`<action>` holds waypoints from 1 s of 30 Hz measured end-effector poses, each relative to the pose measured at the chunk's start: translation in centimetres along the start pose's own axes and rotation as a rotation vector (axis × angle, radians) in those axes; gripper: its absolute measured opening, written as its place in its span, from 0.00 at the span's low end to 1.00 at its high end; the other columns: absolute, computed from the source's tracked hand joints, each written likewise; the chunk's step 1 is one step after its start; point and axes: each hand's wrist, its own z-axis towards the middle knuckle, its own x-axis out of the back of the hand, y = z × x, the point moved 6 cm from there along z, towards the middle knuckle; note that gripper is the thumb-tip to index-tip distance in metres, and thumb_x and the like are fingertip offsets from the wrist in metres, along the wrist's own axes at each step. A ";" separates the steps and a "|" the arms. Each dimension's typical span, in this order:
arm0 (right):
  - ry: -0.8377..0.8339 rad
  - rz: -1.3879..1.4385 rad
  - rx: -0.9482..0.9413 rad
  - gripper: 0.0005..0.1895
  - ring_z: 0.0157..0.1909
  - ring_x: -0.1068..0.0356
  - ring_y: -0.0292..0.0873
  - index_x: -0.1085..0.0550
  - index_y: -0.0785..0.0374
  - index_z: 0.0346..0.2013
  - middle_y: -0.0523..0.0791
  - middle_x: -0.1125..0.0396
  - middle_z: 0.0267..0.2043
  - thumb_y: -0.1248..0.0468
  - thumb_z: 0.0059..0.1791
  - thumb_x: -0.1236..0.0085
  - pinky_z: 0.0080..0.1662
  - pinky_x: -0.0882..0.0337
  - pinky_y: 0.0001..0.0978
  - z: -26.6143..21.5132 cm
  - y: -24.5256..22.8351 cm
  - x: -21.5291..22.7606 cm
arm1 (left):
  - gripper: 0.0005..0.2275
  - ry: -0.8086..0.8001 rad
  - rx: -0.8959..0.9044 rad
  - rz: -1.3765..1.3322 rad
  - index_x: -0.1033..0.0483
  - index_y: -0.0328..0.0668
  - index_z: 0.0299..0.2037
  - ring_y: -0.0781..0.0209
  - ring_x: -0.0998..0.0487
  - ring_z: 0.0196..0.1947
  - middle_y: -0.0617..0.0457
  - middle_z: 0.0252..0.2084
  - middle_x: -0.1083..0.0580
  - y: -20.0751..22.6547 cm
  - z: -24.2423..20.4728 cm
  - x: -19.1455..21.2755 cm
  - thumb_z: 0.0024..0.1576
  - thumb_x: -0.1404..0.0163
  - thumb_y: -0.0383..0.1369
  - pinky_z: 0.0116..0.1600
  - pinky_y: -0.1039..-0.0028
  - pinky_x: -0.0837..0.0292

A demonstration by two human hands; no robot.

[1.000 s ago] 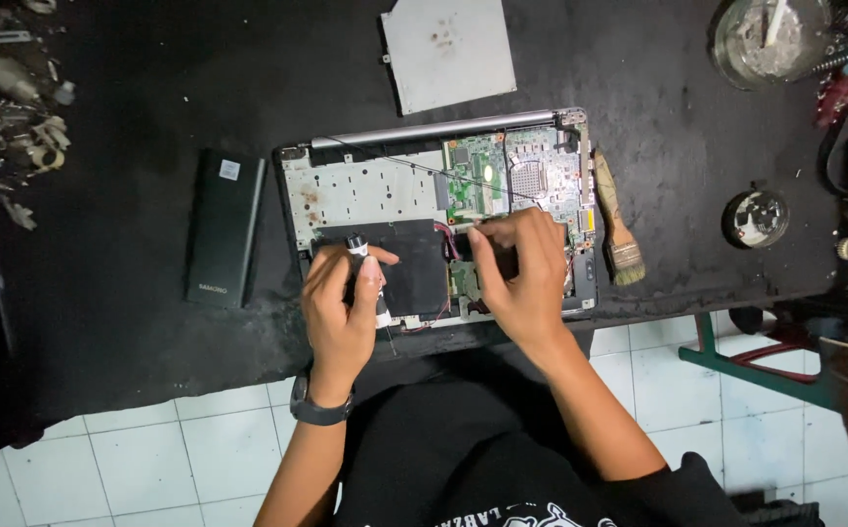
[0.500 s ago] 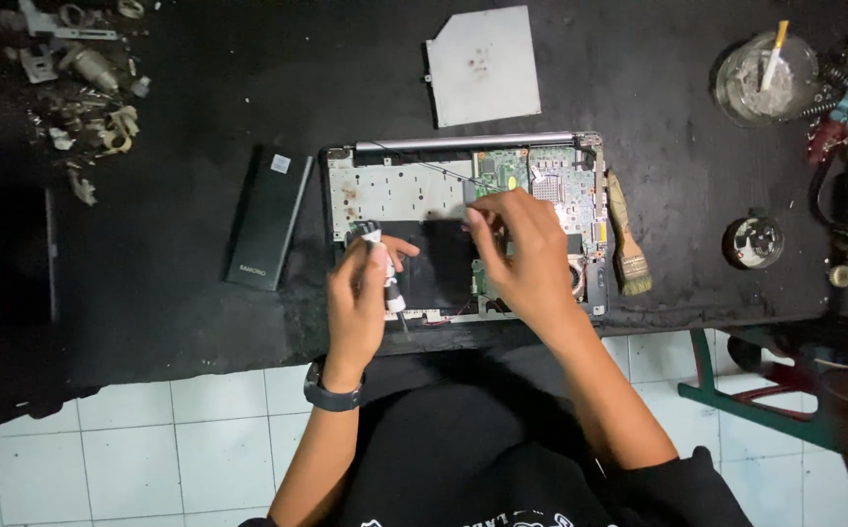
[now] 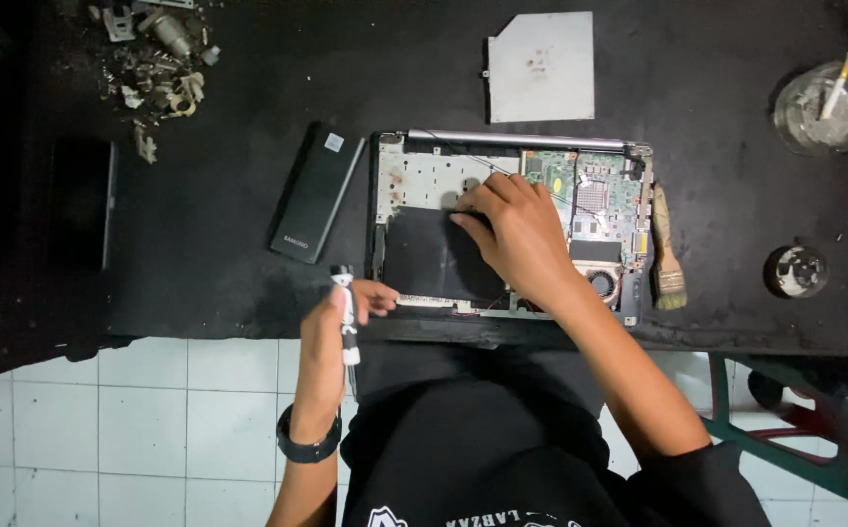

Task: The person uses a screwdriver to remove screws from the back cover of a laptop. They then lift off the cover to reveal the internal components and remove the battery. Finally, they use a brush to clean the battery.

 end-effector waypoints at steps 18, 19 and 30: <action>0.329 0.553 -0.217 0.04 0.35 0.32 0.49 0.30 0.68 0.49 0.52 0.34 0.35 0.75 0.61 0.50 0.41 0.30 0.41 -1.2 4.6 7.2 | 0.23 -0.121 0.063 0.066 0.32 0.34 0.24 0.44 0.23 0.47 0.33 0.45 0.24 -1.1 -0.9 -0.2 0.70 0.67 0.40 0.57 0.59 0.30; 0.332 0.550 -0.218 0.04 0.35 0.32 0.49 0.30 0.68 0.49 0.52 0.34 0.35 0.75 0.61 0.50 0.41 0.30 0.41 -1.3 5.0 8.3 | 0.23 -0.124 0.062 0.065 0.32 0.34 0.24 0.44 0.23 0.47 0.33 0.45 0.24 -1.2 -0.9 -0.3 0.70 0.67 0.40 0.57 0.59 0.30; 0.401 0.729 -0.509 0.26 0.68 0.35 0.38 0.35 0.66 0.67 0.46 0.35 0.67 0.68 0.54 0.40 0.64 0.30 0.25 -4.1 15.5 14.4 | 0.20 -0.237 0.206 0.232 0.35 0.43 0.23 0.54 0.24 0.63 0.48 0.52 0.22 -2.2 -0.6 -0.9 0.67 0.65 0.43 0.68 0.64 0.40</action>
